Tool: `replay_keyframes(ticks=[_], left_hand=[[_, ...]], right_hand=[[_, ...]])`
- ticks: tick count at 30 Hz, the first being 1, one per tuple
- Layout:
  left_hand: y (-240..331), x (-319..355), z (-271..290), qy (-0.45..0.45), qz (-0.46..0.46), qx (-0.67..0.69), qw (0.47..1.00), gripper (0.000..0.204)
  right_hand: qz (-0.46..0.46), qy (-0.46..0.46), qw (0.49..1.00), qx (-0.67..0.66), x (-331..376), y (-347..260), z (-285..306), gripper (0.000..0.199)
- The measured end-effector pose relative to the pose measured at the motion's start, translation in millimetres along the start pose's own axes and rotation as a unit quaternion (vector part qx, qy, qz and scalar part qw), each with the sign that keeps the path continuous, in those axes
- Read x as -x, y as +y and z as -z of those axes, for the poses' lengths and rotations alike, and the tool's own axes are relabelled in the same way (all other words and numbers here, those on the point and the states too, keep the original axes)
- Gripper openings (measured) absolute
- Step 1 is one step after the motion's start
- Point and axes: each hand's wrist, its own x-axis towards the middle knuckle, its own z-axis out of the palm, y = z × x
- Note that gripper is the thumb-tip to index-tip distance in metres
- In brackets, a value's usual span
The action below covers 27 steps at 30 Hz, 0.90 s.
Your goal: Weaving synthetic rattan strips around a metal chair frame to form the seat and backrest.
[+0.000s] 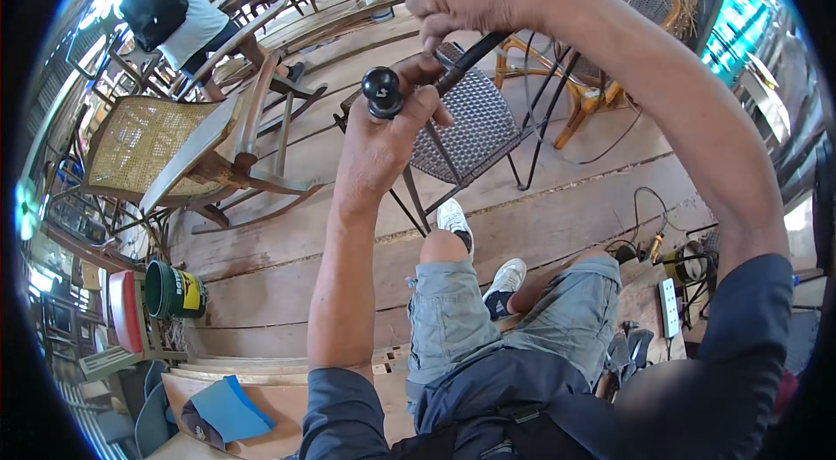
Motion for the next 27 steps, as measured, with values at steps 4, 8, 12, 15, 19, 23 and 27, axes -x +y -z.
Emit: replay_keyframes(ticks=[4,8,12,15,19,23,27], left_hand=[[3.3,-3.8,5.0,-0.005,-0.012,-0.009,1.0,0.04],[5.1,-4.4,13.8,-0.069,0.028,0.036,0.997,0.04],[14.1,0.9,15.9,-0.072,0.048,-0.003,0.996,0.044],[9.0,-1.2,10.1,-0.069,0.062,-0.012,0.996,0.049],[4.8,-0.6,9.6,-0.066,0.046,0.015,0.997,0.049],[7.6,-3.1,13.2,-0.073,0.031,0.02,0.997,0.05],[3.2,-2.7,12.3,-0.096,0.044,0.034,0.994,0.051]], right_hand=[[-0.055,-0.045,0.997,0.029,-26.9,19.4,-32.3,0.016],[-0.127,0.131,0.965,0.191,-21.9,5.6,-41.2,0.02],[0.03,0.589,0.806,-0.053,43.1,-50.0,-72.5,0.019],[-0.16,0.526,0.766,-0.333,62.3,-77.5,-134.8,0.019],[-0.14,0.554,0.777,-0.266,43.0,-60.3,-164.0,0.02],[-0.137,0.455,0.813,-0.335,65.4,-67.8,-160.9,0.018],[-0.094,0.359,0.845,-0.386,95.5,-62.7,-137.8,0.01]])
